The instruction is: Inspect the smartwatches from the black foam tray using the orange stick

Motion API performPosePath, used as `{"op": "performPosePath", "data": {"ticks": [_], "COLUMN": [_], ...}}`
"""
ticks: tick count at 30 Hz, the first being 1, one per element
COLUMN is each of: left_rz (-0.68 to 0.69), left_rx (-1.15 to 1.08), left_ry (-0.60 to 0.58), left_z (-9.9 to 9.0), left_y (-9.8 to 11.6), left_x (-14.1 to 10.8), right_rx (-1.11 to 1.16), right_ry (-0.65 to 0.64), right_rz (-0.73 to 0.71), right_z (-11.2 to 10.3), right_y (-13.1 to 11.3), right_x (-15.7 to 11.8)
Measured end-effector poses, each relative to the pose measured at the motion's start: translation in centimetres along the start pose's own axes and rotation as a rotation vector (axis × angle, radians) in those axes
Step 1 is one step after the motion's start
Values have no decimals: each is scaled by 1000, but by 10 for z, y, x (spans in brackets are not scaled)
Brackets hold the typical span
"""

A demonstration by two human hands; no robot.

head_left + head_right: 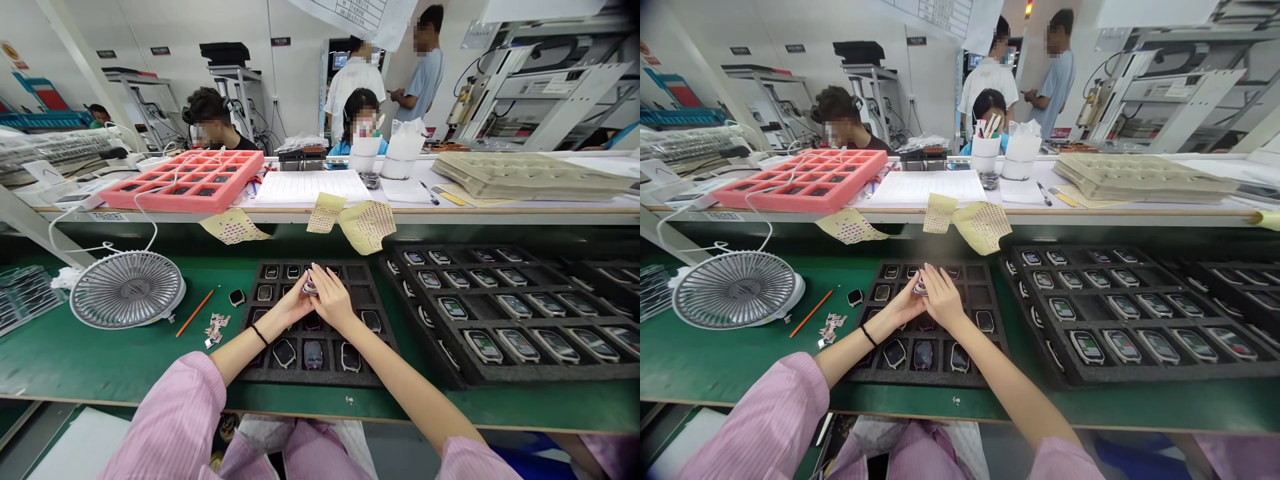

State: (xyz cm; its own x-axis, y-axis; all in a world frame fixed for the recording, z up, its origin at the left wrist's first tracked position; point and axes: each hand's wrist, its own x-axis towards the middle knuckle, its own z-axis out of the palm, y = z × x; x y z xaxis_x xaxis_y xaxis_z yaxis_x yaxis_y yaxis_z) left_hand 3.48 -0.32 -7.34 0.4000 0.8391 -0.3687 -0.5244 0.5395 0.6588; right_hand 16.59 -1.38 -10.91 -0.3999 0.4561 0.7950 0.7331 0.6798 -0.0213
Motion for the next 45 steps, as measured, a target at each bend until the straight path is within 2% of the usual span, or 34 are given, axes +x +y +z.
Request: {"op": "performPosePath", "data": {"ticks": [6, 10, 14, 17, 22, 26, 31, 36, 40, 42, 45], "left_rz": [108, 181, 218, 269, 319, 332, 386, 495, 625, 705, 786], "left_rx": [131, 379, 817, 1219, 1786, 2061, 2181, 2105, 2003, 1983, 2030], "left_ry": [-12, -20, -59, -86, -118, -154, -149, -101, -60, -58, -66], "left_z": [4, 2, 0, 4, 16, 20, 13, 1, 2, 2, 1], "left_y": [-3, 14, 44, 52, 36, 25, 25, 37, 42, 38, 24], "left_x": [0, 8, 15, 16, 20, 29, 33, 18, -10, -30, -61], "right_rx": [90, 191, 284, 307, 333, 357, 461, 799, 945, 1031, 1072], "right_ry": [45, 51, 149, 180, 167, 174, 145, 10, -129, -200, -225], "right_rz": [24, 104, 341, 410, 406, 401, 484, 851, 942, 981, 985], "right_z": [-2, -14, -27, -28, -22, -20, -18, -12, -9, -10, -11], "right_y": [4, 8, 15, 20, 20, 18, 16, 13, -3, -18, -46], "right_x": [4, 9, 7, 3, 0, 0, 1, 3, 4, 4, 5]}}
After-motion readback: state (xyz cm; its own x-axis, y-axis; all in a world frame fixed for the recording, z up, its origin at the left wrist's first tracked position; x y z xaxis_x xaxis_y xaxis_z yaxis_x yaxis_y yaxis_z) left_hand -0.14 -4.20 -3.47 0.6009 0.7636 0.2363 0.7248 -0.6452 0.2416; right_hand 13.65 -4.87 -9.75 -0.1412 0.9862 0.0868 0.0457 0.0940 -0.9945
